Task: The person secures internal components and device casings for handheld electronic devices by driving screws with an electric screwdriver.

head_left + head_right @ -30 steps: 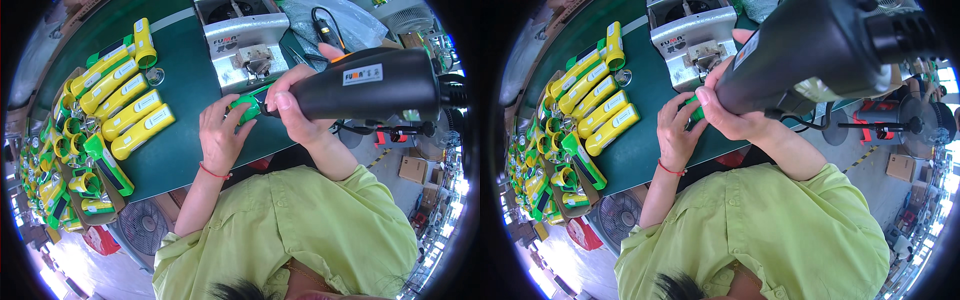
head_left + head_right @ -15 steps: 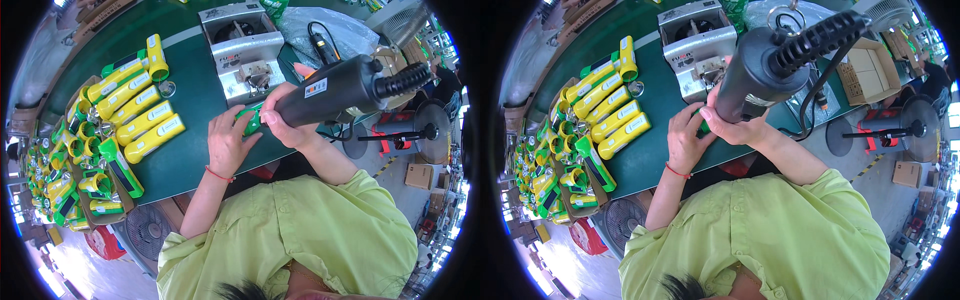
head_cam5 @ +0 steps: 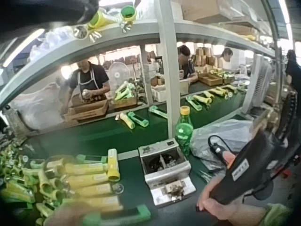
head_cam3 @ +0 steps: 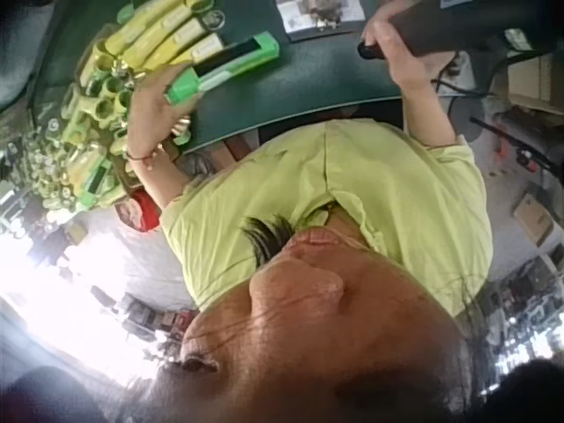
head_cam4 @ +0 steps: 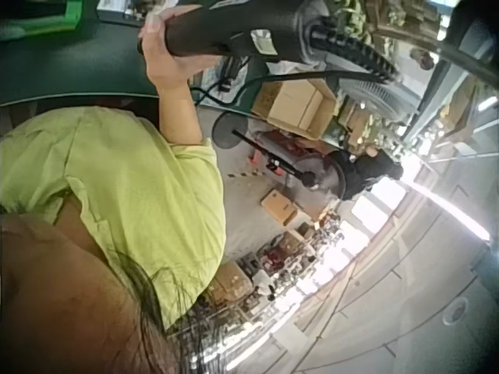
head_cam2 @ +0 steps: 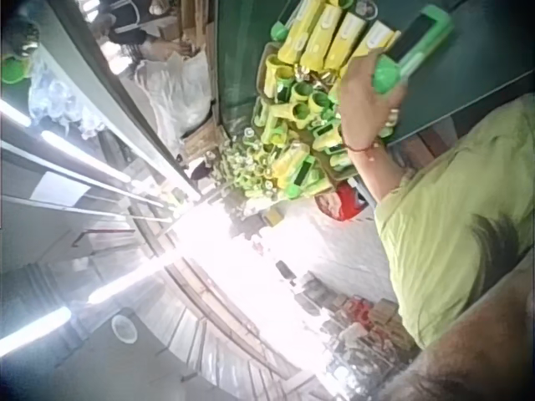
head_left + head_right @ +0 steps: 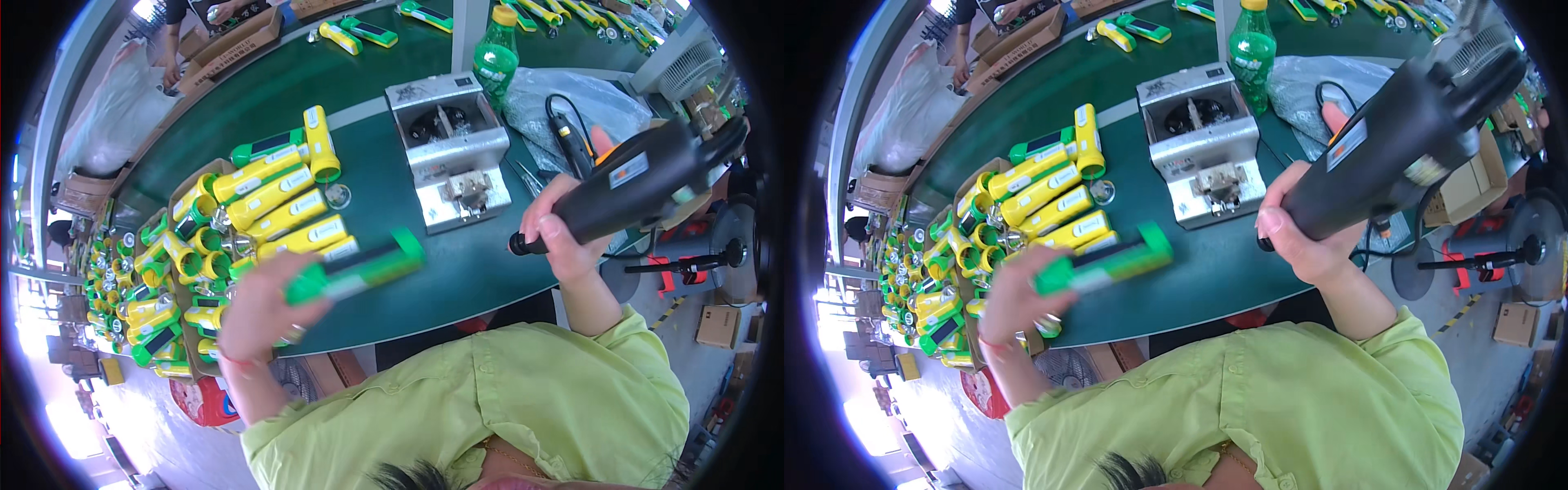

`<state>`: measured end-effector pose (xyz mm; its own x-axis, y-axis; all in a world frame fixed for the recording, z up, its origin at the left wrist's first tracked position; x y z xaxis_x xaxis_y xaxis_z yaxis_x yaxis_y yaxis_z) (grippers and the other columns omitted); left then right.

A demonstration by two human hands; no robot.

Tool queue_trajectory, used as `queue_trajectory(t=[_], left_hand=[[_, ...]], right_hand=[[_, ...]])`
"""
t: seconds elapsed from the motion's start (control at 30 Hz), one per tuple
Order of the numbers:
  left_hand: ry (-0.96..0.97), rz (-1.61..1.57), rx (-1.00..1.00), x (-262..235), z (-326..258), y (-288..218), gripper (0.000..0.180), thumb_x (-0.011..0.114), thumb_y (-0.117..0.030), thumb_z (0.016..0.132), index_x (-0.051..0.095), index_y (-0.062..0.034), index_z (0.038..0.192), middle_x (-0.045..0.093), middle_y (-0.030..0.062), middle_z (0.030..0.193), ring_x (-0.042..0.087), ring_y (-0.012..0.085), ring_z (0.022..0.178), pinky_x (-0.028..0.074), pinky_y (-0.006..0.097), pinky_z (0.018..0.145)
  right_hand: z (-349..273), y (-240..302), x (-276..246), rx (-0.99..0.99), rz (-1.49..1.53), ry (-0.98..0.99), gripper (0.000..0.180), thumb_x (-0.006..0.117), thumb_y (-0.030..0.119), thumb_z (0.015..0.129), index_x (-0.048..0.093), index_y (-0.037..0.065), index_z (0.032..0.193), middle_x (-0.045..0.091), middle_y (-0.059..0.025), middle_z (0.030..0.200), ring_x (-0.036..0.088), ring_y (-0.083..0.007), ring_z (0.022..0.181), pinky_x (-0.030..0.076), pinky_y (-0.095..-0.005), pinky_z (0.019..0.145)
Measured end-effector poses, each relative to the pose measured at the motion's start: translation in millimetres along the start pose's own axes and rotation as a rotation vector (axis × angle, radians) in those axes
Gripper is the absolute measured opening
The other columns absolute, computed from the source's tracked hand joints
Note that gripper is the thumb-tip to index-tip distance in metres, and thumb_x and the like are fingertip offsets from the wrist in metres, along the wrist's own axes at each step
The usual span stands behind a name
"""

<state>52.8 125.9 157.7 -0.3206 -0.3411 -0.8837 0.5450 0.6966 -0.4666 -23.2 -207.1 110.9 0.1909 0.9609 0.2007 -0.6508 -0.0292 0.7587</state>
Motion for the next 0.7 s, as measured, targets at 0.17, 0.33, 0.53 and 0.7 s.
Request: queue_trajectory(t=[0.17, 0.33, 0.53, 0.7], left_hand=[[-0.474, 0.226, -0.288, -57, 139, 93, 0.057, 0.074, -0.035, 0.075, 0.065, -0.0026, 0.12, 0.067, 0.0204, 0.112, 0.065, 0.036, 0.104, 0.051, 0.042, 0.089], [-0.368, 0.474, -0.633, -29, 261, 191, 0.052, 0.069, -0.045, 0.08, 0.068, -0.0074, 0.115, 0.064, 0.0168, 0.12, 0.061, 0.0336, 0.111, 0.05, 0.045, 0.094], [-0.011, 0.774, -0.687, 26, 293, 135, 0.065, 0.049, -0.062, 0.087, 0.065, -0.0118, 0.125, 0.053, 0.0107, 0.139, 0.042, 0.0274, 0.133, 0.031, 0.052, 0.105], [0.109, 0.453, -0.642, 69, 281, 113, 0.075, 0.055, -0.064, 0.083, 0.058, -0.0031, 0.127, 0.06, 0.0178, 0.129, 0.05, 0.0328, 0.128, 0.034, 0.051, 0.106]], right_hand=[[-7, -24, 2, 0.237, -0.007, -0.111, 0.089, 0.067, -0.004, 0.08, 0.011, -0.004, 0.15, 0.059, -0.0084, 0.076, 0.059, -0.0133, 0.058, 0.05, -0.0262, 0.052], [-9, -34, -11, 0.214, -0.209, -0.153, 0.091, 0.066, -0.005, 0.078, 0.01, -0.002, 0.15, 0.059, -0.0054, 0.069, 0.057, -0.0119, 0.054, 0.047, -0.0245, 0.05], [-3, -32, -29, 0.17, -0.212, -0.18, 0.091, 0.067, -0.005, 0.079, 0.01, -0.003, 0.15, 0.059, -0.0069, 0.071, 0.057, -0.0119, 0.055, 0.047, -0.0248, 0.05], [1, -32, -27, 0.166, -0.147, -0.147, 0.09, 0.066, -0.006, 0.079, 0.01, -0.003, 0.15, 0.06, -0.0071, 0.074, 0.057, -0.0119, 0.057, 0.047, -0.0256, 0.052]])
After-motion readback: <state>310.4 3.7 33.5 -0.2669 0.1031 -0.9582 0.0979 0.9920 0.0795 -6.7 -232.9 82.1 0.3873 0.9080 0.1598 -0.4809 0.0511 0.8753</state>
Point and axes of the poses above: each hand's wrist, its own z-axis towards the middle knuckle, its own x-axis out of the palm, y = z × x, the point moved 1 cm from there along z, towards the middle knuckle
